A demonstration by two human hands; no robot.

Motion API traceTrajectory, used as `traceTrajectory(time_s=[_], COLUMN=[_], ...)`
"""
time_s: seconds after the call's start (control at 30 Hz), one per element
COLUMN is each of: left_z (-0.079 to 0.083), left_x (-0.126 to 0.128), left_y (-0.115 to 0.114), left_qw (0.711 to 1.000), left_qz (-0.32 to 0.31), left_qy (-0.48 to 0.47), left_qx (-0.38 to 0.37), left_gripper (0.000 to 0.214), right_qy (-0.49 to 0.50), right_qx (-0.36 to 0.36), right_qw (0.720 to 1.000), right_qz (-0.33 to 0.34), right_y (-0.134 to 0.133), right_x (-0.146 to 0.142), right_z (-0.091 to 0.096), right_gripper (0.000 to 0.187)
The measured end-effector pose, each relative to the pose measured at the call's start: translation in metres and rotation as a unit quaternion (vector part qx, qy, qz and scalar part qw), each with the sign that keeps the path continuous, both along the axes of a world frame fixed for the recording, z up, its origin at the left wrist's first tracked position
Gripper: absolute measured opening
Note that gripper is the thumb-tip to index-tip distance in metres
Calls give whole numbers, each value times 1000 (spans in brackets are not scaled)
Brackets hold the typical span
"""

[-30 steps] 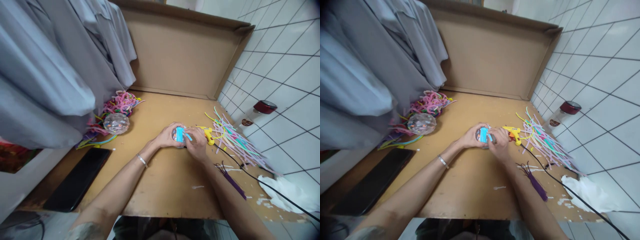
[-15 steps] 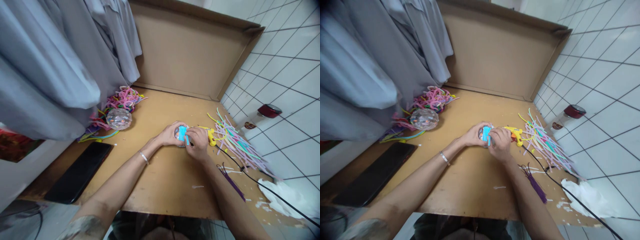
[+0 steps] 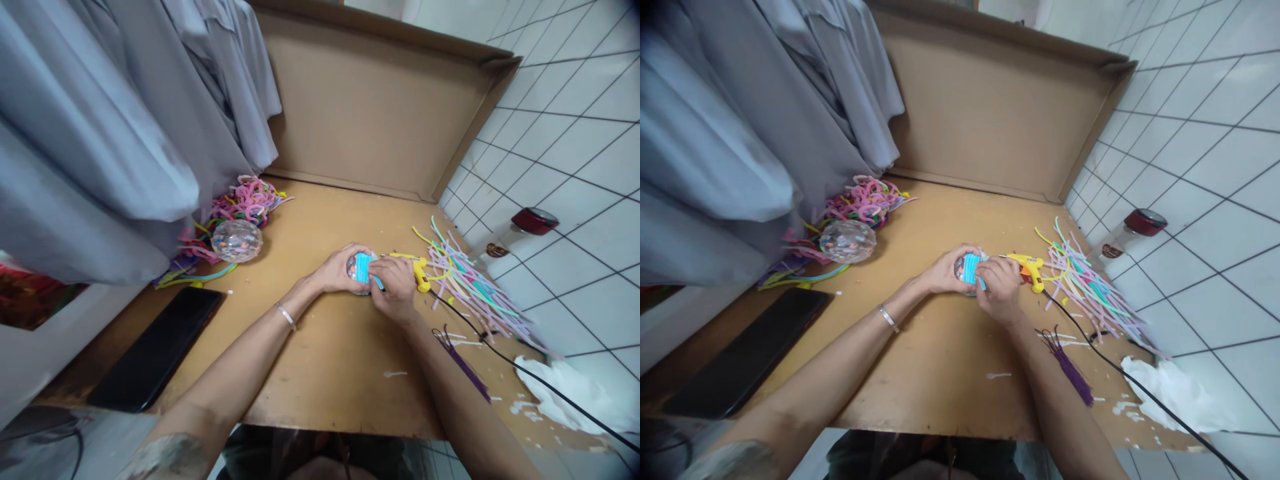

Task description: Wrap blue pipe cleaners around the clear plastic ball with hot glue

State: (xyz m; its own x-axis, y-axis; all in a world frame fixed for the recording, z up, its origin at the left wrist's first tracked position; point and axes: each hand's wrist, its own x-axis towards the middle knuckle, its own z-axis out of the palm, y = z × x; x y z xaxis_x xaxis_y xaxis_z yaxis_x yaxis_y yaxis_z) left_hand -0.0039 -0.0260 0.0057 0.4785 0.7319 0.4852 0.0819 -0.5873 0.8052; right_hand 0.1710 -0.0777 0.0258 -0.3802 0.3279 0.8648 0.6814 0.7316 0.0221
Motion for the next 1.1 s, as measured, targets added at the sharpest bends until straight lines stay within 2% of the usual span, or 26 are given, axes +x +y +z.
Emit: traceTrajectory(time_s=[0.37, 0.6, 0.83, 1.1], left_z=[0, 2, 0, -2], left_x=[0, 0, -1, -2], left_y=[-1, -6, -1, -1], left_qw=[1000, 998, 1000, 1000], left_qz=[-3, 2, -20, -7], left_qy=[12, -11, -10, 3], left_qx=[4, -57, -13, -13], left_gripper=[65, 79, 66, 71], right_qy=[16, 26, 26, 49], right_qx=[-7, -9, -15, -30], right_qw=[1000, 999, 999, 998], right_qz=[14, 18, 18, 24], right_y=[0, 0, 0, 0], right_x=[-3, -5, -5, -6], right_z=[-7, -7, -9, -9], right_gripper=[17, 17, 16, 14])
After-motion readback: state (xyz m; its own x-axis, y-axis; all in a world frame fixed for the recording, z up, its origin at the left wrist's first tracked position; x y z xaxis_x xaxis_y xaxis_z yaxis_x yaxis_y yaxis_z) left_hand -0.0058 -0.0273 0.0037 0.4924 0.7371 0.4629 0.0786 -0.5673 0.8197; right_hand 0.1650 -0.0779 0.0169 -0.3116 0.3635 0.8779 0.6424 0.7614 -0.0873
